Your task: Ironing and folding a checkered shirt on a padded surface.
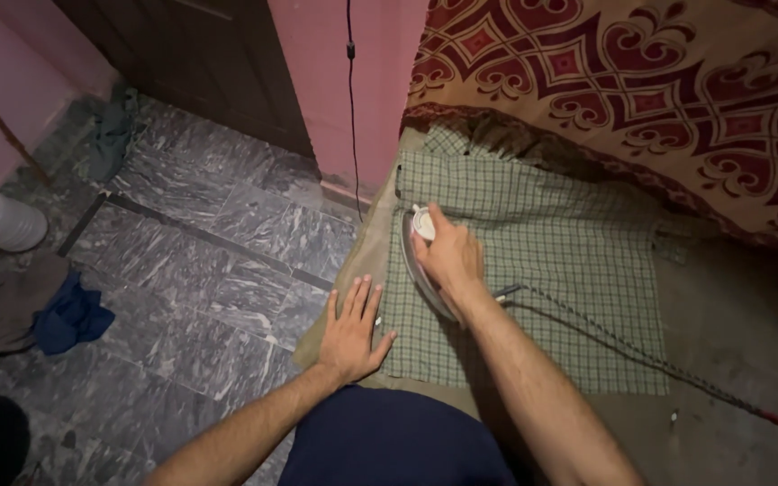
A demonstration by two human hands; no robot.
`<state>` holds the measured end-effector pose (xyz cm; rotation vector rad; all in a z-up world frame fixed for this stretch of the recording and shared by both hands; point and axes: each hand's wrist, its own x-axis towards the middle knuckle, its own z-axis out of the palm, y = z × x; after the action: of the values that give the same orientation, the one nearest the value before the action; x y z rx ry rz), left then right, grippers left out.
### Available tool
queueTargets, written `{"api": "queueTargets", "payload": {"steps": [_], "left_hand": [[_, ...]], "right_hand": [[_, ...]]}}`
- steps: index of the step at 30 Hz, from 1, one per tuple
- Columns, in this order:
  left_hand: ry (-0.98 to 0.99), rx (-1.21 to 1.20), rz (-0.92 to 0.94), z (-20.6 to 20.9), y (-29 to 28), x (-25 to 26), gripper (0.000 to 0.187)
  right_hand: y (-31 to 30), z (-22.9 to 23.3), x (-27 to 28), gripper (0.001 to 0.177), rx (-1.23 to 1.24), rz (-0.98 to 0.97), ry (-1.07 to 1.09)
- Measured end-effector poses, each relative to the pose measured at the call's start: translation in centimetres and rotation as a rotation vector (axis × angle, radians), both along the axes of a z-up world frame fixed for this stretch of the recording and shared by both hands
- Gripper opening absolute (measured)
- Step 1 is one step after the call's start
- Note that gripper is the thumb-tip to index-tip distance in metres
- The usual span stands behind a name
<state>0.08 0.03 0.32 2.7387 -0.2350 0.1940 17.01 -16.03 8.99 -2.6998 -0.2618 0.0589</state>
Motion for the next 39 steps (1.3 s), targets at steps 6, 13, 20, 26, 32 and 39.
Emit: {"api": "queueTargets", "payload": {"steps": [6, 13, 20, 26, 32, 39], "left_hand": [[-0.026, -0.015, -0.002, 0.1, -0.1, 0.0, 0.084], [0.0, -0.029, 0.009, 0.3, 0.1, 0.0, 0.086], [-0.025, -0.042, -0.006, 0.2, 0.1, 0.1, 0.086], [-0.013, -0.037, -0.003, 0.1, 0.1, 0.1, 0.087], [-0.03, -0.025, 0.005, -0.2, 0.1, 0.0, 0.087], [-0.021, -0.058, 0.015, -0.1, 0.1, 0.1, 0.088]], "right_hand": [[0.4, 0.5, 1.0, 0.066, 0.012, -0.033, 0.002], [0.0, 0.8, -0.9, 0.063, 0.034, 0.016, -0.007], [-1.1, 1.9, -5.9, 0.067, 0.022, -0.002, 0.069], [-2.2, 1.8, -9.7, 0.066, 0.025, 0.034, 0.045], [-3.9, 0.6, -11.3, 0.063, 0.035, 0.093, -0.071], [-4.9, 0.7, -8.3, 0.061, -0.008, 0.049, -0.142]]}}
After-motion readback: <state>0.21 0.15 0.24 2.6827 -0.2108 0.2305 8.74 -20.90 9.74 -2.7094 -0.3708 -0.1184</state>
